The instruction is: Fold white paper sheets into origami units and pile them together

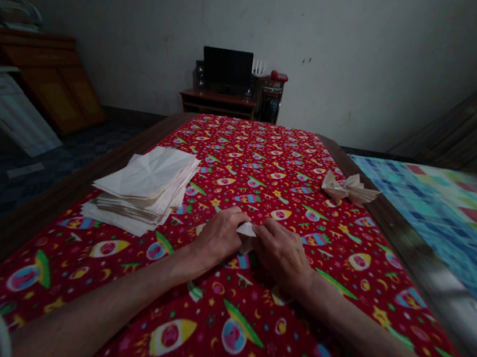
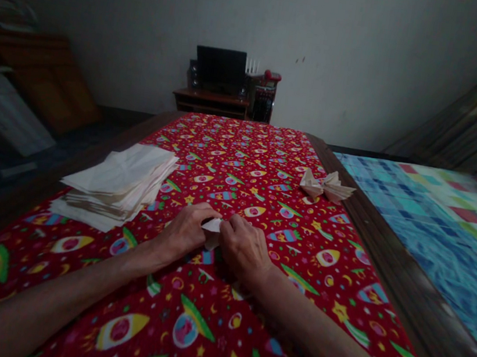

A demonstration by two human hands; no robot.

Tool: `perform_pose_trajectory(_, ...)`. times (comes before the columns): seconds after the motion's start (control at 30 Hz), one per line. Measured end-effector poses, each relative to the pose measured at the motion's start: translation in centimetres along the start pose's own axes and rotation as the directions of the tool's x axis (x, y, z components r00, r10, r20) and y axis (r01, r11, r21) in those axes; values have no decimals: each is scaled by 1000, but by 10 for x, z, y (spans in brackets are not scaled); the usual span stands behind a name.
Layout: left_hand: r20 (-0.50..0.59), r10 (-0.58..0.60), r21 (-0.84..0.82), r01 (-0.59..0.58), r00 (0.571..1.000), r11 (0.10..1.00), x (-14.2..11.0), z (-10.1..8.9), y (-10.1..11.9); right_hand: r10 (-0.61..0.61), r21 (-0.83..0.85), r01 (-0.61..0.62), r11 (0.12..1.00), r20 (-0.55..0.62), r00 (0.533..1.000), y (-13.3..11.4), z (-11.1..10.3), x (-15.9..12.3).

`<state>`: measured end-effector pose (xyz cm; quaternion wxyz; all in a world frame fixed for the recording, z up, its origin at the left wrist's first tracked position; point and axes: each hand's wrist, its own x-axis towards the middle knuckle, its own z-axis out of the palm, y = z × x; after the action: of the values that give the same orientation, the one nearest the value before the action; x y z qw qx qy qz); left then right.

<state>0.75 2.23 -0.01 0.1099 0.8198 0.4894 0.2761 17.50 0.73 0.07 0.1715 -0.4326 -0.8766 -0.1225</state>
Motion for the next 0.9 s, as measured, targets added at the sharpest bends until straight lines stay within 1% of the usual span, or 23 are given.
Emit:
perform_pose_trajectory(0.1,17,72,20,-73,997,997,-5,-2,-4,17,9,-18,1000,32,999,1,2,-2)
perform_pose_trajectory(0.23,28,193,72,-195,981,978,-17,-9,-9,-2,-23,3,1000,58,998,1,1,-4)
perform_pose_trajectory(0.37,90,327,240,-339,941,909,-26,-17,-11,-21,-40,26,999,113,993,-1,-5,-4)
perform_pose_trajectory(0.47,157,338,310,-371,928,875,-27,-22,-11,-89,-31,95,995,153,984,0,-11,-5)
perform_pose_trajectory(0.53,200,343,293,-391,918,873,-27,-25,-11,-139,-24,145,989,175,975,1,-14,-6)
perform_pose_trajectory(0.6,220,361,262,-412,906,873,-27,-26,-11,-170,-6,174,985,184,968,4,-16,-7)
perform_pose_trajectory(0.67,192,372,206,-408,908,889,-28,-25,-13,-167,37,163,986,171,971,7,-14,-9)
perform_pose_trajectory(0.77,53,341,45,-343,939,938,-29,-20,-16,-69,192,50,980,98,993,11,-7,-13)
perform_pose_trajectory(0.83,-36,261,-72,-263,965,962,-28,-16,-18,8,348,-27,937,55,998,13,-1,-15)
perform_pose_trajectory(0.9,-66,144,-171,-153,987,973,-27,-13,-19,72,481,-87,872,50,996,14,2,-16)
